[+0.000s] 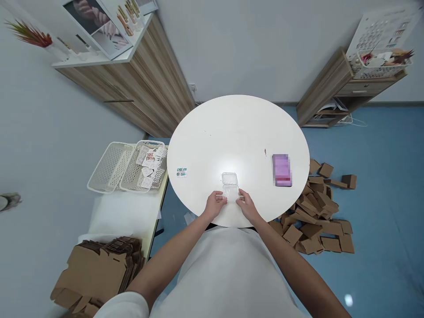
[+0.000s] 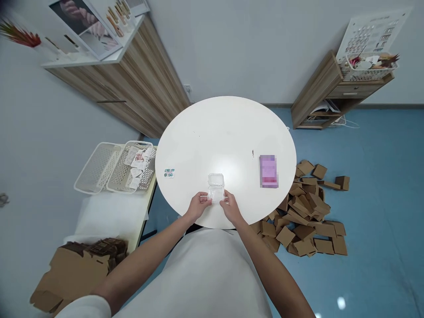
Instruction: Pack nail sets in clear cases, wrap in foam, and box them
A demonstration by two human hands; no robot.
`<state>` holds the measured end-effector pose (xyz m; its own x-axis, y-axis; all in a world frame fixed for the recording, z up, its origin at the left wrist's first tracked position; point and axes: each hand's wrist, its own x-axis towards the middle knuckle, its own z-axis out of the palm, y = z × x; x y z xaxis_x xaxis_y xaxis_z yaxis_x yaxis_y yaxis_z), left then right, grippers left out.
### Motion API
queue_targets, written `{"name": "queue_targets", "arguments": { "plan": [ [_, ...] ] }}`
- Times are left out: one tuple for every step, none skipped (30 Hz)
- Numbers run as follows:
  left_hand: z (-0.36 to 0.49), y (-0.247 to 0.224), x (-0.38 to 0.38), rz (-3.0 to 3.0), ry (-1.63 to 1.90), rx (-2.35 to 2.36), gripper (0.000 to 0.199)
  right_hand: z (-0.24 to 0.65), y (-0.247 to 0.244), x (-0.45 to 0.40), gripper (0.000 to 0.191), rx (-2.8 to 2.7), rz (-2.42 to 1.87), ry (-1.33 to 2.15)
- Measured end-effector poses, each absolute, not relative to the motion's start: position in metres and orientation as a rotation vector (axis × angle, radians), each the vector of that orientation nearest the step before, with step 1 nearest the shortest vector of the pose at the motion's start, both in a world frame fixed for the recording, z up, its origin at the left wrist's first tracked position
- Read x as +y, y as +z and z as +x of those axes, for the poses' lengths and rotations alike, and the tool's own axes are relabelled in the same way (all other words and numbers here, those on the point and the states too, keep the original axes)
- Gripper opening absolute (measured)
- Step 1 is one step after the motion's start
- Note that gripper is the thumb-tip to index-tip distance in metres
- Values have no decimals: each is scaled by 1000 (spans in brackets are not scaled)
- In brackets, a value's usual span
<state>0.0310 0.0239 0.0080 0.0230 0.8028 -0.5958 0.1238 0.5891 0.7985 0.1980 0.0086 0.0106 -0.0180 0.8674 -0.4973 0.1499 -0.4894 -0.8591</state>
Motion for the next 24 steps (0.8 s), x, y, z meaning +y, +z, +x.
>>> {"name": "queue_targets", "arguments": {
  "plan": [
    [32, 5, 25, 848, 619, 1495, 37, 196, 9, 9, 51, -1068, -1686, 1540],
    [33, 3, 26, 865, 607, 1517, 36, 195, 6, 9, 52, -1068, -1708, 1518],
    [34, 0, 27, 883, 594, 1543, 35, 194, 3, 9, 53, -1067, -1737, 1498],
    [35, -1, 28, 901, 580, 1569, 36, 193, 0, 9, 54, -1065, -1764, 1484],
    [35, -3, 28, 920, 566, 1590, 37, 192, -4, 8, 56, -1064, -1786, 1478],
    [36, -4, 29, 939, 551, 1601, 38, 192, -9, 8, 57, -1065, -1796, 1478],
    [37, -4, 29, 959, 535, 1606, 40, 191, -13, 8, 59, -1065, -1794, 1480],
    [38, -4, 30, 983, 518, 1608, 42, 191, -17, 9, 61, -1064, -1781, 1482],
    [39, -4, 30, 1014, 499, 1610, 43, 190, -20, 9, 62, -1061, -1764, 1482],
    [40, -3, 31, 1050, 479, 1615, 43, 190, -23, 9, 63, -1053, -1751, 1481],
    [42, -2, 32, 1088, 456, 1625, 42, 190, -25, 10, 63, -1042, -1744, 1481],
    [43, -1, 33, 1124, 434, 1635, 41, 189, -26, 12, 63, -1030, -1744, 1485],
    [44, 0, 34, 1154, 414, 1642, 41, 188, -26, 13, 62, -1020, -1748, 1490],
    [46, 1, 36, 1175, 399, 1643, 41, 188, -26, 15, 62, -1013, -1754, 1493],
    [47, 1, 37, 1189, 389, 1641, 40, 187, -25, 17, 62, -1008, -1763, 1490],
    [48, 1, 39, 1198, 381, 1638, 40, 185, -23, 18, 62, -1008, -1772, 1485],
    [48, 0, 41, 1205, 375, 1633, 40, 184, -22, 20, 63, -1010, -1786, 1475],
    [49, 0, 42, 1210, 371, 1629, 39, 183, -21, 21, 64, -1013, -1803, 1464],
    [49, -1, 43, 1212, 368, 1623, 39, 181, -21, 22, 65, -1014, -1821, 1454],
    [49, -2, 44, 1213, 365, 1615, 40, 180, -21, 23, 66, -1014, -1836, 1445],
    [49, -3, 44, 1213, 362, 1605, 41, 179, -21, 23, 68, -1012, -1846, 1436],
    [48, -4, 43, 1212, 358, 1595, 44, 178, -22, 22, 69, -1006, -1852, 1423],
    [47, -5, 42, 1210, 352, 1586, 47, 178, -22, 21, 69, -996, -1855, 1407],
    [45, -5, 40, 1208, 343, 1576, 50, 177, -23, 20, 69, -982, -1859, 1386]
  ]
}}
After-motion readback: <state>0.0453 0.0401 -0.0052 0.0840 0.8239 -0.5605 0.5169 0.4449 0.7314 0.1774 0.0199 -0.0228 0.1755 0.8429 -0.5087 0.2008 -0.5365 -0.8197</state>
